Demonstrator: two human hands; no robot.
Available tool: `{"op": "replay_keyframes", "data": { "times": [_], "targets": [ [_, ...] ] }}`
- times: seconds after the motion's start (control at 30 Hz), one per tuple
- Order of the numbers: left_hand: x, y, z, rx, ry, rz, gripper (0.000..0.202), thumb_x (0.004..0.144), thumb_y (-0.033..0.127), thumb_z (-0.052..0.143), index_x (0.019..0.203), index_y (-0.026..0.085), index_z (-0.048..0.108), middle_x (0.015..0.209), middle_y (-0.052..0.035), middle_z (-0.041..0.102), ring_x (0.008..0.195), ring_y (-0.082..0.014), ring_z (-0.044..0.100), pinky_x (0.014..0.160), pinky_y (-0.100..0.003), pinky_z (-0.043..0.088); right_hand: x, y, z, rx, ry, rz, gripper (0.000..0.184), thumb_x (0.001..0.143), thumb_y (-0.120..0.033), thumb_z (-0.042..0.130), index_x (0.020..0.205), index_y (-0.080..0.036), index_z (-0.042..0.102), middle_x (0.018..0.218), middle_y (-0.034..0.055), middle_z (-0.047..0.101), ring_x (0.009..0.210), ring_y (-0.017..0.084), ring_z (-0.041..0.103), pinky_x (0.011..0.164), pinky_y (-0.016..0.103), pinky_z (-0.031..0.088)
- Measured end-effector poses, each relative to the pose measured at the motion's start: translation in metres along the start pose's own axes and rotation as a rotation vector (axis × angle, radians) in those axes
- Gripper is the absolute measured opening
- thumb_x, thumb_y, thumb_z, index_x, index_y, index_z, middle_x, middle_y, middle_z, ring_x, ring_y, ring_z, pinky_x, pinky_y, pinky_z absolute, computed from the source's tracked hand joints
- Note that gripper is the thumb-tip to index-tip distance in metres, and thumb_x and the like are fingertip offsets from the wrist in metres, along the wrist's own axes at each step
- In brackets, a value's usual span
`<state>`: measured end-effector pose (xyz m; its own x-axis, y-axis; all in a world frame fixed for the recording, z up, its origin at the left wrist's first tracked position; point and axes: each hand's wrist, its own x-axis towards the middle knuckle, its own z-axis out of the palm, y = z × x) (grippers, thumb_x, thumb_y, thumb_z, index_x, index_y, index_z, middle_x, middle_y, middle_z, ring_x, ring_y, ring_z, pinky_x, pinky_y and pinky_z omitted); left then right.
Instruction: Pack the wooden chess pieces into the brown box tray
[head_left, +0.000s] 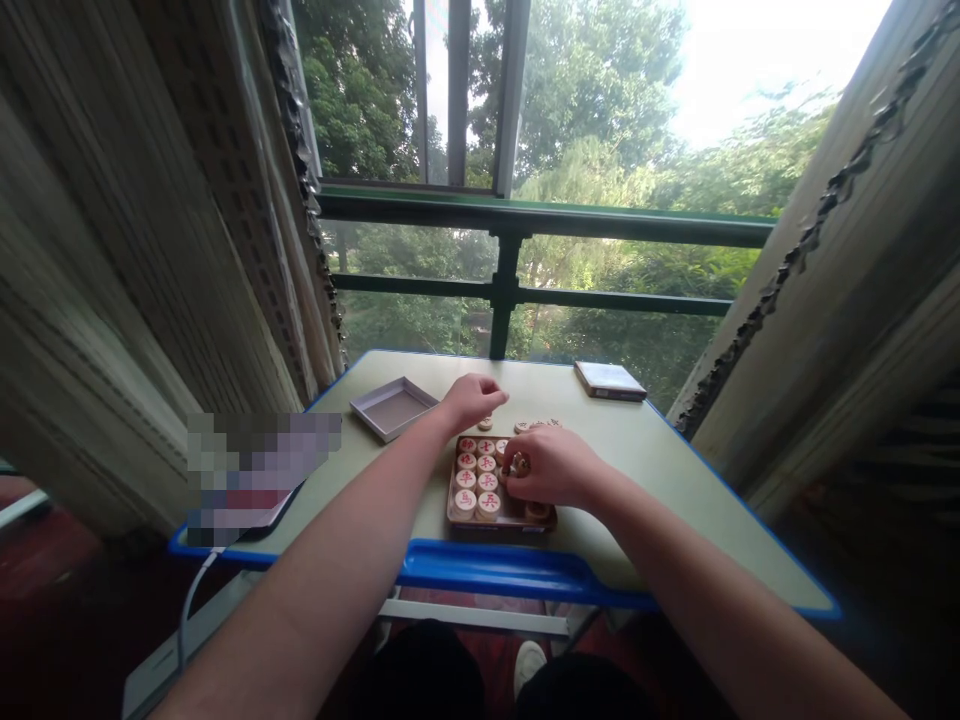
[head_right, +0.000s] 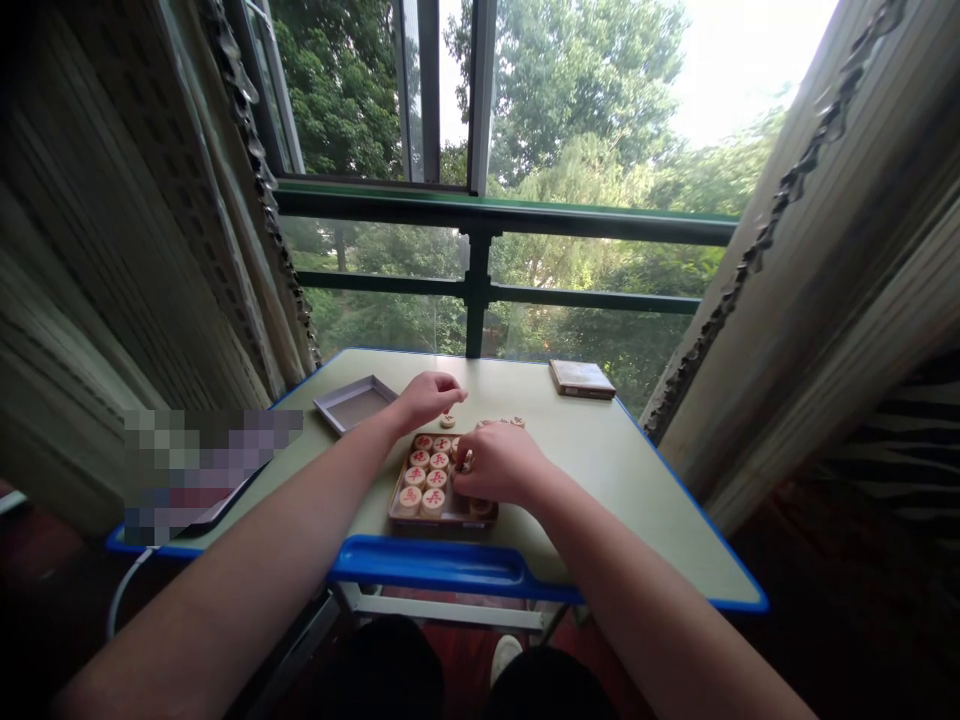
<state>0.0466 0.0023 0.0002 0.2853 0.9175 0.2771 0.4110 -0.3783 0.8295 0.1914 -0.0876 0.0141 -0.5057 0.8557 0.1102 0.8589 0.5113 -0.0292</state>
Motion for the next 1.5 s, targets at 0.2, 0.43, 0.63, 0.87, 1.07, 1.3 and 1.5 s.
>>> {"op": "replay_keyframes", "data": {
  "times": [0.2, 0.43, 0.63, 0.87, 1.07, 1.3, 1.5],
  "targets": [
    [0.000, -0.004, 0.002, 0.035, 0.018, -0.013, 0.017, 0.067, 0.027, 0.057, 0.061, 0.012, 0.061, 0.050, 0.0021, 0.052, 0.048, -0.0082, 0.046, 0.049, -0.020, 0.037, 0.000, -0.002, -0.002, 0.009, -0.004, -0.016, 0.025, 0.063, -0.031, 0.057, 0.084, -0.024, 0.070, 0.072, 0.0045, 0.065, 0.073, 0.020, 0.055, 0.061, 0.026, 0.035],
    [0.001, -0.007, 0.002, 0.029, 0.038, 0.003, 0.018, 0.067, 0.029, 0.055, 0.060, 0.013, 0.060, 0.049, 0.0029, 0.050, 0.048, -0.0079, 0.044, 0.048, -0.020, 0.035, 0.000, -0.001, 0.000, 0.029, 0.031, -0.024, 0.023, 0.065, -0.030, 0.057, 0.083, -0.024, 0.070, 0.073, 0.0048, 0.066, 0.075, 0.021, 0.054, 0.065, 0.028, 0.036],
    [0.002, -0.009, 0.002, 0.048, 0.032, -0.007, 0.018, 0.067, 0.029, 0.056, 0.060, 0.013, 0.060, 0.049, 0.0028, 0.051, 0.049, -0.0083, 0.045, 0.049, -0.020, 0.036, 0.001, 0.001, 0.001, 0.046, 0.049, -0.062, 0.021, 0.064, -0.028, 0.058, 0.081, -0.025, 0.070, 0.070, 0.0036, 0.067, 0.072, 0.020, 0.054, 0.065, 0.029, 0.036],
    [0.002, -0.011, 0.001, 0.120, 0.033, 0.014, 0.022, 0.068, 0.031, 0.054, 0.063, 0.012, 0.063, 0.053, 0.0009, 0.055, 0.052, -0.0098, 0.049, 0.051, -0.021, 0.038, 0.000, 0.004, 0.001, 0.101, 0.089, -0.110, 0.015, 0.067, -0.029, 0.058, 0.075, -0.024, 0.070, 0.068, 0.0024, 0.066, 0.069, 0.018, 0.054, 0.065, 0.027, 0.037],
    [0.001, -0.017, -0.003, 0.473, 0.019, 0.088, 0.022, 0.068, 0.030, 0.052, 0.068, 0.014, 0.066, 0.064, -0.0032, 0.063, 0.062, -0.0143, 0.055, 0.057, -0.023, 0.041, 0.009, 0.028, 0.002, 0.129, 0.332, 0.197, 0.021, 0.075, -0.026, 0.049, 0.076, -0.021, 0.069, 0.075, 0.0039, 0.066, 0.072, 0.016, 0.055, 0.063, 0.026, 0.036],
    [0.000, -0.017, -0.009, 0.494, 0.031, 0.024, 0.020, 0.062, 0.022, 0.053, 0.074, 0.015, 0.068, 0.073, -0.0042, 0.067, 0.068, -0.0152, 0.059, 0.060, -0.022, 0.043, 0.015, 0.066, 0.019, 0.125, 0.323, 0.475, 0.028, 0.073, -0.020, 0.048, 0.092, -0.023, 0.069, 0.094, 0.0071, 0.060, 0.088, 0.020, 0.054, 0.070, 0.027, 0.038],
    [-0.002, -0.015, -0.007, 0.517, 0.020, -0.019, 0.022, 0.064, 0.026, 0.054, 0.076, 0.015, 0.069, 0.075, -0.0054, 0.068, 0.069, -0.0162, 0.060, 0.061, -0.022, 0.045, 0.018, 0.069, 0.026, 0.174, 0.268, 0.335, 0.025, 0.073, -0.024, 0.052, 0.089, -0.026, 0.071, 0.097, 0.0061, 0.058, 0.091, 0.020, 0.050, 0.079, 0.029, 0.038]
  ]
}}
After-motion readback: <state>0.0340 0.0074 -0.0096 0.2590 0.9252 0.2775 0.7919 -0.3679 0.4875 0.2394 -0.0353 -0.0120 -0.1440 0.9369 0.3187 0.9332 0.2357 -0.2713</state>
